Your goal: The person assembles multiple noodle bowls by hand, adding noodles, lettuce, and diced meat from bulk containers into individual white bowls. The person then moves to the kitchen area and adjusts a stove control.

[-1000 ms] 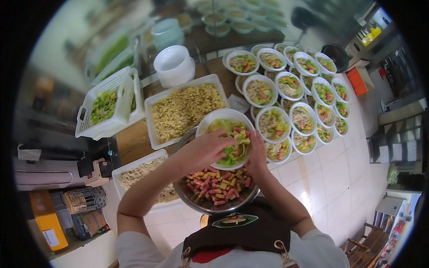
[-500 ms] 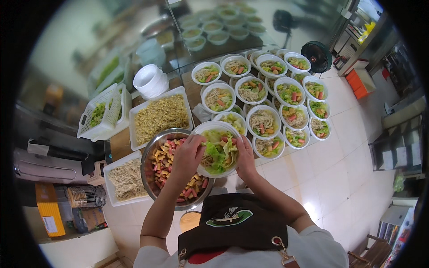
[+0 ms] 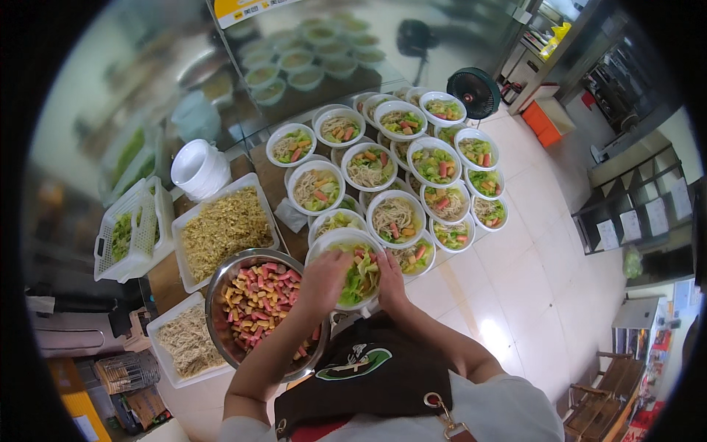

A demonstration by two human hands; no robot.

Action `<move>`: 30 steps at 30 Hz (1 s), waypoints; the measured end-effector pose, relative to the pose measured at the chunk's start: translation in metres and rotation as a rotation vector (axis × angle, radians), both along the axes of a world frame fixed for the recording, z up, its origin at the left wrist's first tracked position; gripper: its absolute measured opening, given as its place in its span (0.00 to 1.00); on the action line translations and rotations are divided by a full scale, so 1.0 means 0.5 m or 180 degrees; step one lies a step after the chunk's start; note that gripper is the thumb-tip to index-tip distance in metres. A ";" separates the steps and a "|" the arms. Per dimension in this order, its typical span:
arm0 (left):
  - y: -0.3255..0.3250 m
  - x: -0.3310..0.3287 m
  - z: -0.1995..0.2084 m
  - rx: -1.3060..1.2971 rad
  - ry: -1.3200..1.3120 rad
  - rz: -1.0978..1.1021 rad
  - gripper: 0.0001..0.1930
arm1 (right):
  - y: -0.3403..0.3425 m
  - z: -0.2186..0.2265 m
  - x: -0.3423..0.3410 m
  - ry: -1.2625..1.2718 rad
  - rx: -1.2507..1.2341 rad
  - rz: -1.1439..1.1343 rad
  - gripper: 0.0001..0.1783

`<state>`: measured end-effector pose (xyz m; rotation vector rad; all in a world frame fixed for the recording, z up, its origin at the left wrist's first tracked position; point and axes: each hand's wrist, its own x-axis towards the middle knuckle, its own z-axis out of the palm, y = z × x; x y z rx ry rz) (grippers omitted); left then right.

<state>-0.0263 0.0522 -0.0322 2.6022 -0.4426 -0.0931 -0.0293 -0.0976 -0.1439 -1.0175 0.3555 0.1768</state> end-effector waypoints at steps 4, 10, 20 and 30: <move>-0.026 0.040 -0.006 -0.0501 -0.0321 -0.0192 0.11 | -0.021 0.006 0.033 0.0375 0.0200 -0.0372 0.16; -0.014 0.115 0.003 -0.1134 -0.0327 0.0652 0.08 | -0.100 -0.083 0.211 -0.0400 -0.0624 -0.0410 0.17; -0.014 0.045 -0.081 -0.0973 0.0338 0.1927 0.07 | -0.136 -0.144 0.387 0.0405 -0.0392 -0.0567 0.23; -0.030 0.075 -0.187 -0.0987 0.0594 0.1640 0.06 | -0.112 -0.124 0.386 0.0345 -0.0665 -0.0875 0.18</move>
